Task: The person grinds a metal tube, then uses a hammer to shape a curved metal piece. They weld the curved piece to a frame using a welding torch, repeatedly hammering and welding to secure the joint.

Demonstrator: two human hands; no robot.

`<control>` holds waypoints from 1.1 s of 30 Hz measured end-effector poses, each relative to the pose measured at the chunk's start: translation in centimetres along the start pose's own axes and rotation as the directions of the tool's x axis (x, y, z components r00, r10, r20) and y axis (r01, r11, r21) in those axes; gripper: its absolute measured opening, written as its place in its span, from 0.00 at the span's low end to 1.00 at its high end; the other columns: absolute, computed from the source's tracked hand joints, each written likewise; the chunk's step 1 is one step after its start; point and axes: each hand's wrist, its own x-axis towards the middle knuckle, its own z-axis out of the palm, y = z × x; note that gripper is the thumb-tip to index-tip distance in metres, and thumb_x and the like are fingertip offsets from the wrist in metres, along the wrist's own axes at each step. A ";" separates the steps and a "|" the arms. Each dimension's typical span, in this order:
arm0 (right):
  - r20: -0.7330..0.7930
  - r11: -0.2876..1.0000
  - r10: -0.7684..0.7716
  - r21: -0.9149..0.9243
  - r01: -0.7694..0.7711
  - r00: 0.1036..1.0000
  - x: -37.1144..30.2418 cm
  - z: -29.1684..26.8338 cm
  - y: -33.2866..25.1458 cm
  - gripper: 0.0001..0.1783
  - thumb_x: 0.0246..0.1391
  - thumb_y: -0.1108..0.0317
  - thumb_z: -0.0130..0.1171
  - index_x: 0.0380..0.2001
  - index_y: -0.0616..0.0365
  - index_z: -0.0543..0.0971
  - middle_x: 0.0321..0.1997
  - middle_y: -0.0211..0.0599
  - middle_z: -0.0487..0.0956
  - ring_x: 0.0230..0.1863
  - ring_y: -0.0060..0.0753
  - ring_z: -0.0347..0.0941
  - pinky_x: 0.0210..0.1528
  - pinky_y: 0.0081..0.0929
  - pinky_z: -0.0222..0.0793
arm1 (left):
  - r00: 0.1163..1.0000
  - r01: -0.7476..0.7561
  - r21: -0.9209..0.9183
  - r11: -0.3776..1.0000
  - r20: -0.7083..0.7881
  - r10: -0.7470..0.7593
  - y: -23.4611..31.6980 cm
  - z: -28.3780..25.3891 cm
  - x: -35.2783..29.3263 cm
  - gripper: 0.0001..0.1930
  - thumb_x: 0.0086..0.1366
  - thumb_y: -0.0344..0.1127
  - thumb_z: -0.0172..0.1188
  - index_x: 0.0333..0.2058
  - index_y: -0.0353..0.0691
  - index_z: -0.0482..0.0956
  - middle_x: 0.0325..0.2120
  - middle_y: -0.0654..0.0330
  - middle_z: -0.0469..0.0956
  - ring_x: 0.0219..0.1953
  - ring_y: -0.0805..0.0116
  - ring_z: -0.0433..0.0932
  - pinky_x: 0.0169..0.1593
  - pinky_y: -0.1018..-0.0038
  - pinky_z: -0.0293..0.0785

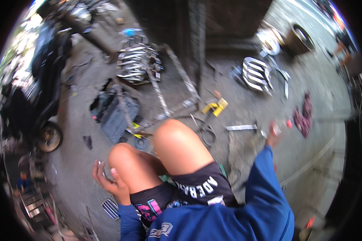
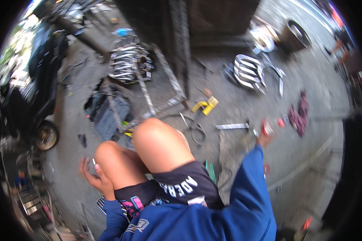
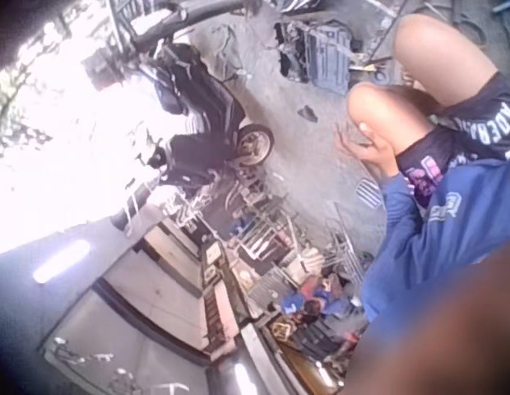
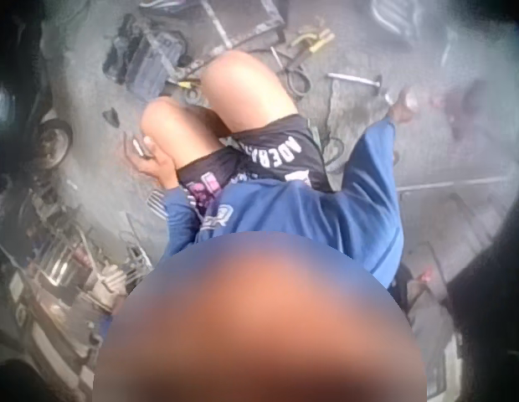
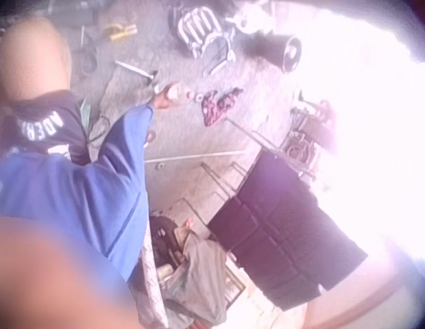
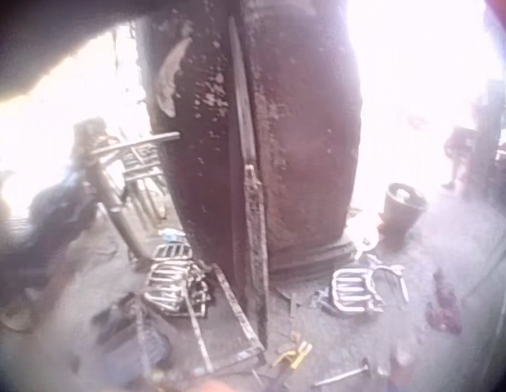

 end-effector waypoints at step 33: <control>0.448 0.868 -0.497 0.270 0.417 0.743 -13.2 11.9 -22.9 0.16 0.58 0.63 0.69 0.50 0.47 0.87 0.46 0.47 0.76 0.50 0.52 0.74 0.53 0.43 0.71 | 0.972 0.150 0.180 0.972 0.152 -0.178 -0.5 0.3 0.6 0.30 0.78 0.55 0.51 0.63 0.33 0.69 0.66 0.44 0.68 0.66 0.48 0.69 0.66 0.53 0.63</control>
